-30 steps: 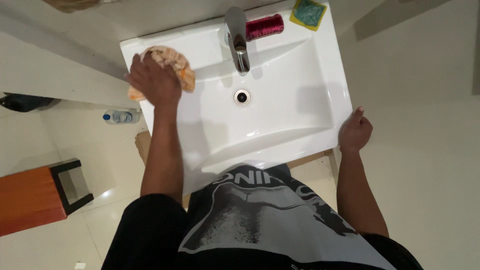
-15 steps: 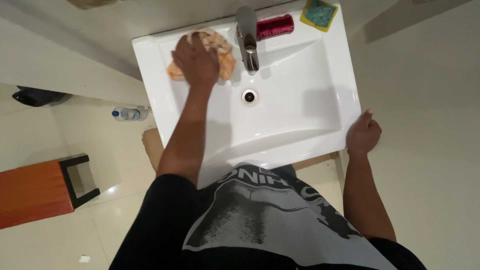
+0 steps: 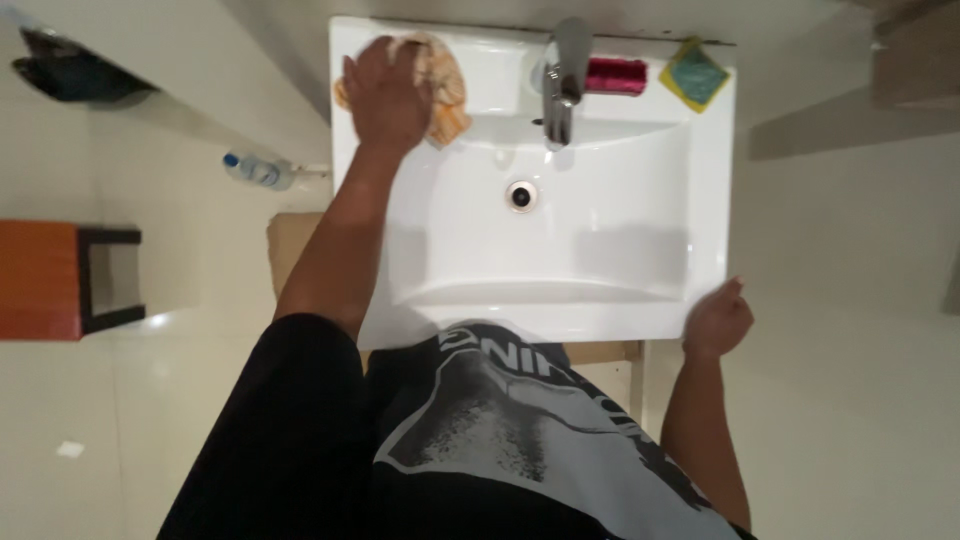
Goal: The person cleans a white porcelain sink by hand using a cloth. They wipe the interior basin, the rim, and around the chrome faucet.
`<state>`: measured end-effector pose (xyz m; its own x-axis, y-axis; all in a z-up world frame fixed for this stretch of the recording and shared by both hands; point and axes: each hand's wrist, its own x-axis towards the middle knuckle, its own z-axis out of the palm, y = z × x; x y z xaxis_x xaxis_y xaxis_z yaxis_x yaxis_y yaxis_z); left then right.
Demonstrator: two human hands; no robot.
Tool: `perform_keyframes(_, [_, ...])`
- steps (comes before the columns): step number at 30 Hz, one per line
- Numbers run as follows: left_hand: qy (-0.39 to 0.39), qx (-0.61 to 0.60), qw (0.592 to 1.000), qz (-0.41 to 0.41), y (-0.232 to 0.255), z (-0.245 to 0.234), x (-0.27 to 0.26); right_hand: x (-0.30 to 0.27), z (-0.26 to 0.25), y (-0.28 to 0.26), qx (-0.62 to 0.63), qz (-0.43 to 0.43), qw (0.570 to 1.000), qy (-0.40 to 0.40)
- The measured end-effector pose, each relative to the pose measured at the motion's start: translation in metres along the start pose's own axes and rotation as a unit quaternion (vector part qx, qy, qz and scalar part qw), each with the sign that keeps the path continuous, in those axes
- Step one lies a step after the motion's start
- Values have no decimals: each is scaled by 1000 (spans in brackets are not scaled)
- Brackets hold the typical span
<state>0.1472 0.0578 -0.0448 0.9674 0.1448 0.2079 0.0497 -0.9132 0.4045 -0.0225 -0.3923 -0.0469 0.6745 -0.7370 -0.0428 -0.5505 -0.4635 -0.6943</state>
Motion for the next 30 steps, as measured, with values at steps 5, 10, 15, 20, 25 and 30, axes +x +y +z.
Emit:
perform_keyframes(5, [12,-49,998,-36,-26,-33,-44,-6,-2,-8,60,-47,997,22])
perform_keyframes(10, [7,-38,999,-14,-7,-60,-113,-8,-4,-17,28,46,998,24])
perform_keyframes(15, [-18,-83,989,-117,11,-79,-142,-9,-4,-16,63,40,997,14])
perform_keyframes(20, [10,-97,979,-177,6,-65,-96,-6,-6,-13,13,18,1000,-1])
perform_keyframes(25, [35,38,995,-89,0,-30,-28,-1,-5,-3,-31,-14,999,-6])
perform_keyframes(30, [-61,59,996,-40,14,-10,-4,12,-11,-8,-73,-71,993,-63])
